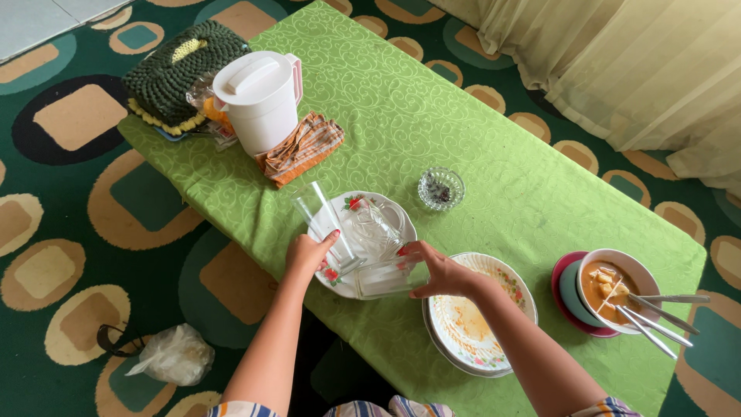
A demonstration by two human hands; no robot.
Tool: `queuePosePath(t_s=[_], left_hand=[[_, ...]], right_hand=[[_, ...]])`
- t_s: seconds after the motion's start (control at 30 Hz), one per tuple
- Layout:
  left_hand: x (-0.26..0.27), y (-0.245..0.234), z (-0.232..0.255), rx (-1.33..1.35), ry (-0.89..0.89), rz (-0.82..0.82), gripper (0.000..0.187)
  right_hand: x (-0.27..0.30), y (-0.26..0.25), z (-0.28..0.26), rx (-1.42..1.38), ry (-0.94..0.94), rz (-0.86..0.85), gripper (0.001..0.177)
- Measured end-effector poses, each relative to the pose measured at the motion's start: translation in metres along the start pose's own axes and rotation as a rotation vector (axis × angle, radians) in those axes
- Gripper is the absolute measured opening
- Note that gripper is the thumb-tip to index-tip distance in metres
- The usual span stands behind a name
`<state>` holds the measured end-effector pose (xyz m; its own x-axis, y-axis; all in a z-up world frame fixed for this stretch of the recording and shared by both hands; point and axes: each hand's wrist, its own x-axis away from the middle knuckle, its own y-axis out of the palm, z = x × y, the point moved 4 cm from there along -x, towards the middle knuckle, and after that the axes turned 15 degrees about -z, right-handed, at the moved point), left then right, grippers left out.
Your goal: The person stacks used dishes and glasses on a table. They place a glass on a plate, stack a second plate, and then stack a bowl and a saucer. The person also moves a bowl of soup and a small glass aside to clear space.
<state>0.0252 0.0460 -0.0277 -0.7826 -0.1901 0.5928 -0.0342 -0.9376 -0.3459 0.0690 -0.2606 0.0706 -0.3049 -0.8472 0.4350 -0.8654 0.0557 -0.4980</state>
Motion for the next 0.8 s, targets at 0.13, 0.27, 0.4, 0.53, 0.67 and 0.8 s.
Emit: queuePosePath(t_s=[0.13, 0.27, 0.4, 0.53, 0.67, 0.8], left_hand=[[-0.012, 0.01, -0.012, 0.176, 0.112, 0.02, 0.063], [-0.035, 0.026, -0.009, 0.138, 0.227, 0.246, 0.073], [-0.044, 0.028, -0.007, 0.08, 0.199, 0.307, 0.081], [-0.032, 0.02, 0.001, 0.147, 0.199, 0.233, 0.076], [-0.015, 0.014, 0.009, 0.233, 0.157, 0.163, 0.073], [-0.005, 0.007, 0.013, 0.225, 0.165, 0.162, 0.071]], right_hand=[[0.003, 0.002, -0.008, 0.006, 0.019, 0.065, 0.089], [0.01, 0.011, -0.018, 0.027, 0.057, 0.202, 0.082], [0.012, 0.023, -0.036, 0.07, 0.055, 0.374, 0.077], [0.018, 0.033, -0.049, 0.038, 0.145, 0.523, 0.077], [0.018, 0.042, -0.056, 0.069, 0.28, 0.637, 0.082], [0.013, 0.053, -0.058, 0.036, 0.367, 0.709, 0.084]])
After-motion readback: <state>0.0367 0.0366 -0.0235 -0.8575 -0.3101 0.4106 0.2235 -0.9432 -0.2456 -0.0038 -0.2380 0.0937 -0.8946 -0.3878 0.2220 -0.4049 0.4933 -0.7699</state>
